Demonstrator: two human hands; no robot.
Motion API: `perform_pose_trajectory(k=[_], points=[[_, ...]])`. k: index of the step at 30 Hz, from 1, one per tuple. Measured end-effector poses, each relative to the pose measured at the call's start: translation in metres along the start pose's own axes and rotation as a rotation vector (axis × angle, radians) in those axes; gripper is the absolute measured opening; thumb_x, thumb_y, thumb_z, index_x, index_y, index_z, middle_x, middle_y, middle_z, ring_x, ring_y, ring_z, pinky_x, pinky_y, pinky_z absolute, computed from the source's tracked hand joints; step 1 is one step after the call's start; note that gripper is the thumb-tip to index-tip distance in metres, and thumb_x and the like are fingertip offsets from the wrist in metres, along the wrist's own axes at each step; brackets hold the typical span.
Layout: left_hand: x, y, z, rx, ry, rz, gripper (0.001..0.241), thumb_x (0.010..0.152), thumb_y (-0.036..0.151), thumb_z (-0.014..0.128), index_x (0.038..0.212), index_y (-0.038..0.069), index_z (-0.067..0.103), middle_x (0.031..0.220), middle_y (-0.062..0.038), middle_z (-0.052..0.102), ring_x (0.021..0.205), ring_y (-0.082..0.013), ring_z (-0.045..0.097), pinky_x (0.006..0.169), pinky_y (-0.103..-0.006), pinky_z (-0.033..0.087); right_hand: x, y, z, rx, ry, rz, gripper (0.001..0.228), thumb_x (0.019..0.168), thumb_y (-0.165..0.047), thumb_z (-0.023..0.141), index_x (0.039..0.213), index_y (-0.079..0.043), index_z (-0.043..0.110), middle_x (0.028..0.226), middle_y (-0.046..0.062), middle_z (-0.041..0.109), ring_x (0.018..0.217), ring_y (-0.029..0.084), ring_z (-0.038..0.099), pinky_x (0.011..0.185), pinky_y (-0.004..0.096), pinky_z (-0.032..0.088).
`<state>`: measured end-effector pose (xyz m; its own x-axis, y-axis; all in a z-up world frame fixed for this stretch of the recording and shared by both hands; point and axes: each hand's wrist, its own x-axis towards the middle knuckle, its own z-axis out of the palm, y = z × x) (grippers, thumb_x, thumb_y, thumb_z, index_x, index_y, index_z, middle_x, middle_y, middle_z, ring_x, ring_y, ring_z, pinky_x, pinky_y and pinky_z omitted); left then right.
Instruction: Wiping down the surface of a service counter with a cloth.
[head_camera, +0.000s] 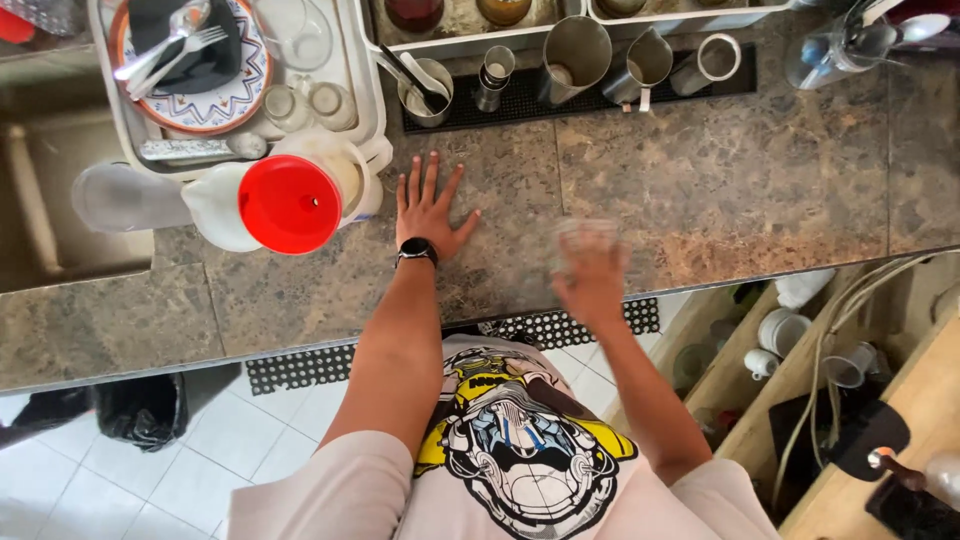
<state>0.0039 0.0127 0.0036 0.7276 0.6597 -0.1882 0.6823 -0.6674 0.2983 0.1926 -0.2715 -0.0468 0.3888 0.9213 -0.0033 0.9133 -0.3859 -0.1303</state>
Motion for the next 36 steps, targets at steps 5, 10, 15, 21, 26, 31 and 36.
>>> perform_pose_trajectory(k=[5,10,15,21,26,31,36], points=[[-0.002,0.0,0.002,-0.005,-0.006,-0.009,0.084,0.093,0.075,0.044,0.164,0.04,0.019,0.174,-0.006,0.008,0.16,-0.0352,0.005,0.13,-0.0553,0.009,0.052,0.059,-0.046,0.035,0.011,0.43,0.069,0.103,-0.049,0.037,0.167,-0.025,0.023,0.171,0.015,0.012,0.155,0.043,0.006,0.119,0.069,-0.001],[0.0,0.001,0.004,0.045,-0.003,0.039,0.084,0.093,0.073,0.046,0.165,0.038,0.02,0.174,-0.008,0.009,0.16,-0.0361,0.004,0.13,-0.0556,0.007,0.119,0.023,-0.04,0.127,0.091,0.596,0.069,0.102,-0.039,0.047,0.165,-0.018,0.028,0.165,0.026,0.028,0.154,0.044,0.01,0.119,0.069,0.007],[-0.002,0.004,-0.001,0.044,0.006,0.014,0.083,0.094,0.073,0.045,0.164,0.037,0.021,0.173,-0.008,0.012,0.159,-0.0358,0.008,0.129,-0.0556,0.011,0.094,-0.057,-0.012,0.098,0.147,-0.057,0.062,0.105,-0.045,0.037,0.164,-0.028,0.028,0.17,0.014,0.018,0.151,0.048,0.023,0.116,0.071,0.02],[-0.001,0.006,-0.005,0.053,-0.045,-0.006,0.083,0.094,0.075,0.042,0.165,0.039,0.017,0.174,-0.007,0.007,0.159,-0.0357,0.005,0.129,-0.0556,0.008,0.051,0.02,-0.022,-0.048,0.193,0.229,0.068,0.099,-0.042,0.05,0.163,-0.021,0.037,0.165,0.02,0.032,0.151,0.047,0.025,0.116,0.07,0.019],[-0.001,0.008,-0.008,0.057,-0.065,-0.024,0.082,0.095,0.076,0.038,0.165,0.039,0.016,0.174,-0.005,0.004,0.16,-0.034,0.001,0.13,-0.0551,0.006,0.101,0.025,-0.034,0.069,0.089,0.465,0.069,0.108,-0.049,0.042,0.167,-0.02,0.023,0.171,0.018,0.008,0.155,0.044,0.004,0.119,0.068,0.002],[0.002,0.007,-0.003,0.066,-0.042,-0.01,0.082,0.094,0.077,0.039,0.164,0.038,0.02,0.174,-0.007,0.008,0.16,-0.0347,0.003,0.129,-0.0549,0.006,0.103,-0.045,-0.031,0.063,0.174,0.174,0.064,0.104,-0.043,0.052,0.16,-0.014,0.04,0.162,0.023,0.034,0.151,0.048,0.024,0.117,0.069,0.019],[-0.001,0.007,-0.006,0.044,-0.03,-0.012,0.082,0.092,0.075,0.044,0.163,0.036,0.025,0.173,-0.008,0.013,0.159,-0.0357,0.008,0.129,-0.0556,0.01,0.037,-0.059,-0.033,0.026,0.145,-0.185,0.073,0.093,-0.058,0.054,0.159,-0.031,0.04,0.157,0.007,0.045,0.147,0.039,0.038,0.118,0.06,0.029]])
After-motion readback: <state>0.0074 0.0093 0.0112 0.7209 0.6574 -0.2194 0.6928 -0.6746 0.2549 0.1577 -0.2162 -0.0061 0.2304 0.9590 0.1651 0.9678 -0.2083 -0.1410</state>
